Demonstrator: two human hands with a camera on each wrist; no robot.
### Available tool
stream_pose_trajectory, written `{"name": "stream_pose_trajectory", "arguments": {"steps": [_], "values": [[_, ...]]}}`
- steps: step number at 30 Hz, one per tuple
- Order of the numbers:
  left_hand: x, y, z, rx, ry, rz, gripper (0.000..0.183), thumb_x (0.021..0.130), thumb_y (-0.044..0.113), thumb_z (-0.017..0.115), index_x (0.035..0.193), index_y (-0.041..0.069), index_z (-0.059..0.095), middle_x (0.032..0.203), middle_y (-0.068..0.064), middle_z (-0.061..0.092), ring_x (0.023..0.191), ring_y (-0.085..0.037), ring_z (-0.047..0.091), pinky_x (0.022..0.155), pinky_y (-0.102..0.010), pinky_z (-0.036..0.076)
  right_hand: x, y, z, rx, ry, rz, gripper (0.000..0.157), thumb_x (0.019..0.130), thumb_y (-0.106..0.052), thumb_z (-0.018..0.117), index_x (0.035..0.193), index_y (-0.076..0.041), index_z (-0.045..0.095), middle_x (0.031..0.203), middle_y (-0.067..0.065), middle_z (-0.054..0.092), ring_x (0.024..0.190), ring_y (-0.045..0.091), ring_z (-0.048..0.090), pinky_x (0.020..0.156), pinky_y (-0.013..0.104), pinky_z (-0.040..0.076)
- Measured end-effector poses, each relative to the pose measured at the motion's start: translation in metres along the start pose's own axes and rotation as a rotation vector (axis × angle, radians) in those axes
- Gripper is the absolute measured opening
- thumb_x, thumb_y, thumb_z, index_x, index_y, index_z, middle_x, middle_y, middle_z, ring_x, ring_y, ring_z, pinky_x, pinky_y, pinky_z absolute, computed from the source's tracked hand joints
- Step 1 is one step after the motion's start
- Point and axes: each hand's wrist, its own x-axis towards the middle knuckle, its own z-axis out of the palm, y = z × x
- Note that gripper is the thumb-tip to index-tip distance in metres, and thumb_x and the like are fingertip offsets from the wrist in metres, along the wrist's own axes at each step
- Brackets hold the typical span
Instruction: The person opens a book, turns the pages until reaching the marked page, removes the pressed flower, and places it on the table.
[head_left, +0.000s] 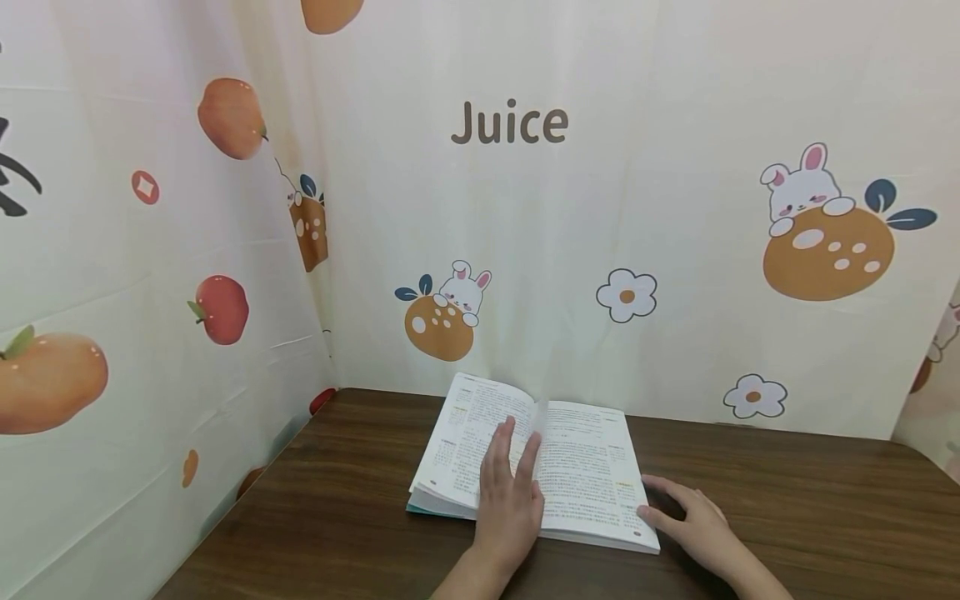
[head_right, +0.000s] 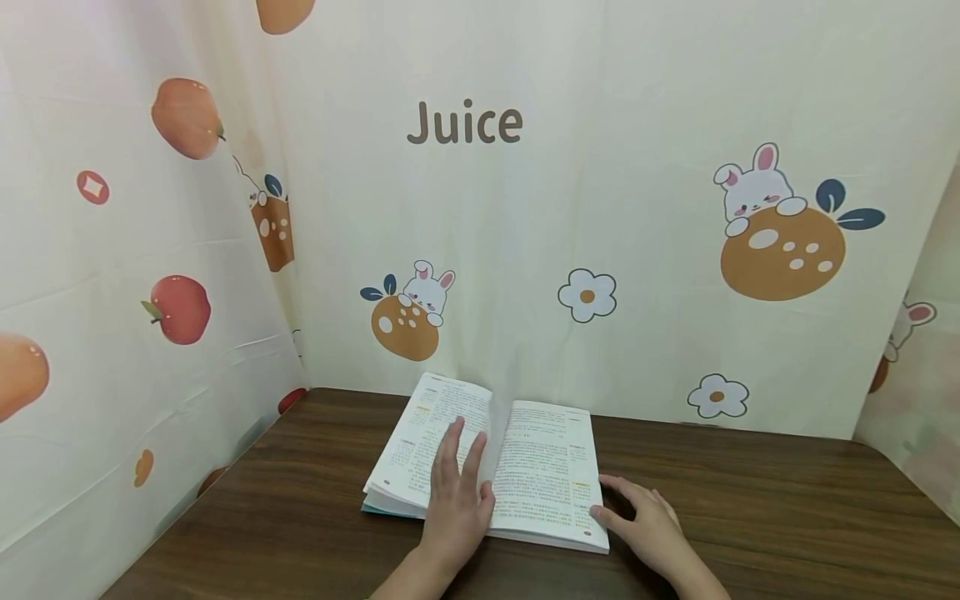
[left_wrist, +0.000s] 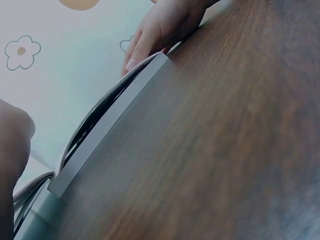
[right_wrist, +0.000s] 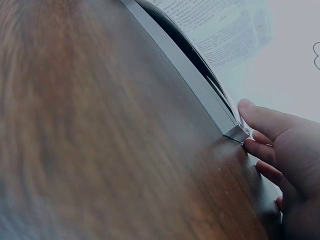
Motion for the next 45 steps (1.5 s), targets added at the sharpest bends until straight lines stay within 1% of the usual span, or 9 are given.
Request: {"name": "stream_pose_trajectory", "arguments": {"steps": [4, 13, 18, 22, 24, 27, 31, 35, 45], "values": [[-0.0006, -0.0007, -0.0003, -0.007, 0.038, 0.0, 0.085, 0.063, -0.007, 0.055, 0.141, 0.013, 0.03, 0.146, -0.023, 0.016, 0.134, -0.039, 0.018, 0.112, -0.041, 0.009, -0.0001, -0.0005, -0.0001, -0.001, 0.0, 0.0, 0.063, 0.083, -0.045, 0.065, 0.127, -0.001, 0.053, 0.128, 0.027, 0.049, 0.123, 0.048, 0.036, 0.098, 0.067, 0.015], [0.0001, -0.0004, -0.0003, 0.087, 0.033, -0.063, 0.091, 0.061, -0.011, 0.06, 0.142, 0.017, 0.031, 0.146, -0.024, 0.01, 0.136, -0.039, 0.009, 0.108, -0.056, -0.004, -0.0004, -0.0005, -0.0003, 0.006, -0.004, -0.005, 0.063, 0.083, -0.044, 0.064, 0.127, -0.001, 0.052, 0.128, 0.028, 0.048, 0.123, 0.048, 0.036, 0.098, 0.067, 0.015], [0.0009, 0.0013, -0.0044, 0.218, -0.143, -0.129, 0.097, 0.063, -0.01, 0.067, 0.146, 0.021, 0.027, 0.15, -0.022, 0.0, 0.138, -0.038, 0.002, 0.107, -0.056, -0.009, -0.001, -0.0008, -0.0008, -0.02, -0.001, 0.016, 0.063, 0.083, -0.048, 0.063, 0.128, -0.004, 0.053, 0.129, 0.026, 0.049, 0.119, 0.048, 0.04, 0.092, 0.068, 0.025], [0.0012, 0.0018, -0.0064, 0.293, -0.274, -0.116, 0.097, 0.062, -0.008, 0.074, 0.144, 0.023, 0.033, 0.152, -0.018, -0.001, 0.139, -0.037, 0.001, 0.108, -0.057, -0.002, -0.0009, -0.0012, -0.0011, -0.044, -0.008, 0.03, 0.064, 0.083, -0.05, 0.062, 0.129, -0.006, 0.053, 0.13, 0.025, 0.049, 0.117, 0.047, 0.041, 0.087, 0.068, 0.031], [0.001, 0.0014, -0.0053, 0.289, -0.302, -0.076, 0.09, 0.063, -0.007, 0.073, 0.141, 0.023, 0.039, 0.153, -0.016, 0.007, 0.139, -0.035, 0.005, 0.109, -0.055, 0.007, -0.0008, -0.0013, -0.0013, -0.042, -0.011, 0.034, 0.064, 0.083, -0.05, 0.062, 0.129, -0.007, 0.053, 0.13, 0.024, 0.048, 0.118, 0.047, 0.041, 0.087, 0.068, 0.03], [0.0007, 0.0013, -0.0026, 0.206, -0.356, 0.047, 0.078, 0.068, -0.005, 0.068, 0.137, 0.021, 0.045, 0.149, -0.01, 0.028, 0.138, -0.029, 0.019, 0.108, -0.048, 0.022, -0.0003, -0.001, -0.0015, -0.036, -0.02, 0.036, 0.064, 0.084, -0.049, 0.062, 0.13, -0.006, 0.052, 0.131, 0.025, 0.047, 0.119, 0.048, 0.039, 0.089, 0.069, 0.028], [0.0009, 0.0047, -0.0025, 0.073, -0.53, 0.139, 0.062, 0.08, 0.003, 0.06, 0.137, 0.021, 0.045, 0.136, 0.002, 0.049, 0.13, -0.019, 0.038, 0.104, -0.041, 0.033, 0.0002, -0.0001, -0.0011, -0.027, -0.024, 0.037, 0.064, 0.083, -0.048, 0.062, 0.13, -0.005, 0.052, 0.131, 0.025, 0.047, 0.122, 0.048, 0.036, 0.092, 0.069, 0.023], [0.0006, 0.0083, -0.0049, 0.025, -0.67, 0.067, 0.045, 0.09, 0.014, 0.053, 0.134, 0.025, 0.049, 0.131, 0.009, 0.053, 0.124, -0.013, 0.045, 0.101, -0.046, 0.036, 0.0005, 0.0008, -0.0005, -0.024, -0.022, 0.036, 0.064, 0.083, -0.048, 0.063, 0.129, -0.005, 0.052, 0.131, 0.025, 0.047, 0.122, 0.048, 0.036, 0.092, 0.069, 0.022], [-0.0016, 0.0086, -0.0076, -0.048, -0.807, -0.029, 0.037, 0.096, 0.041, 0.043, 0.13, 0.03, 0.054, 0.136, 0.009, 0.047, 0.128, -0.016, 0.04, 0.1, -0.056, 0.032, -0.0005, -0.0003, -0.0005, -0.028, -0.005, 0.028, 0.065, 0.081, -0.05, 0.063, 0.128, -0.006, 0.053, 0.13, 0.025, 0.049, 0.12, 0.048, 0.039, 0.089, 0.069, 0.027]]}}
